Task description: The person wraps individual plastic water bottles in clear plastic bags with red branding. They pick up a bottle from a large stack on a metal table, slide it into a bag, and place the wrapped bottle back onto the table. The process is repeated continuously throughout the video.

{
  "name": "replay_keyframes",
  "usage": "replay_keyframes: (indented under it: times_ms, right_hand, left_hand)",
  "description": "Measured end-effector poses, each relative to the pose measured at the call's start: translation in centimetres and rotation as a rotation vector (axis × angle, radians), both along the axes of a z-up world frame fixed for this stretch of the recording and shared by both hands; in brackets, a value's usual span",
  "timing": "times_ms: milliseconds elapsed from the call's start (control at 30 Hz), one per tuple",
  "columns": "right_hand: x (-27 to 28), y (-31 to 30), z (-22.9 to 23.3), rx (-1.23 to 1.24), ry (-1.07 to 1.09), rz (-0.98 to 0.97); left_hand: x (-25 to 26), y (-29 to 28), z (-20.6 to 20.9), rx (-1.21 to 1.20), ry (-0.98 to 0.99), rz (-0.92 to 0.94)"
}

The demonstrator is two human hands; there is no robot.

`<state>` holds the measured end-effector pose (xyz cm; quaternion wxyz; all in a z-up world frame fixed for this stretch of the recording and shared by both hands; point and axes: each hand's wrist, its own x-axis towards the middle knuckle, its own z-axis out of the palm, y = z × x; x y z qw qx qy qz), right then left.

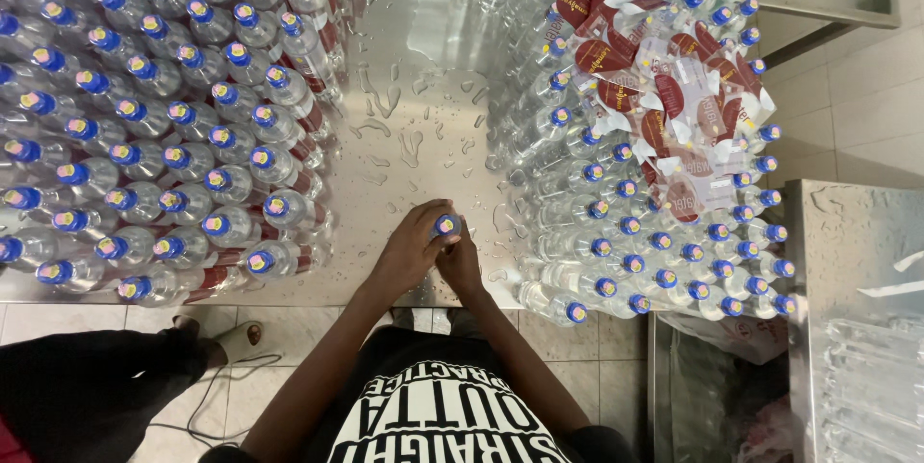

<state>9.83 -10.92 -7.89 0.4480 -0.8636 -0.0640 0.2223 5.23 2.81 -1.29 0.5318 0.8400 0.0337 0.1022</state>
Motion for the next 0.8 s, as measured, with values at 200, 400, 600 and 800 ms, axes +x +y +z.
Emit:
replay_keyframes:
  times_ms: [200, 400, 600, 800]
  right_hand:
    - [-2.3, -2.3, 10.1, 0.079, -0.13, 0.201]
    - [7.2, -9.2, 18.9, -0.119, -0.713, 0.224]
    - [22.7, -17.1, 14.2, -0.422, -1.047, 0.352]
    - [28.1, -16.6, 14.5, -0.631, -0.974, 0.338]
  left_hand:
    - [-0.9, 5.2, 4.9, -0.077, 0.043, 0.271]
    - [0.6, 14.1, 2.0, 0.21, 0.17, 0.436]
    - [0.7, 14.1, 0.5, 0.594, 0.09, 0.534]
    - [2.9, 4.9, 4.9, 0.652, -0.057, 0.454]
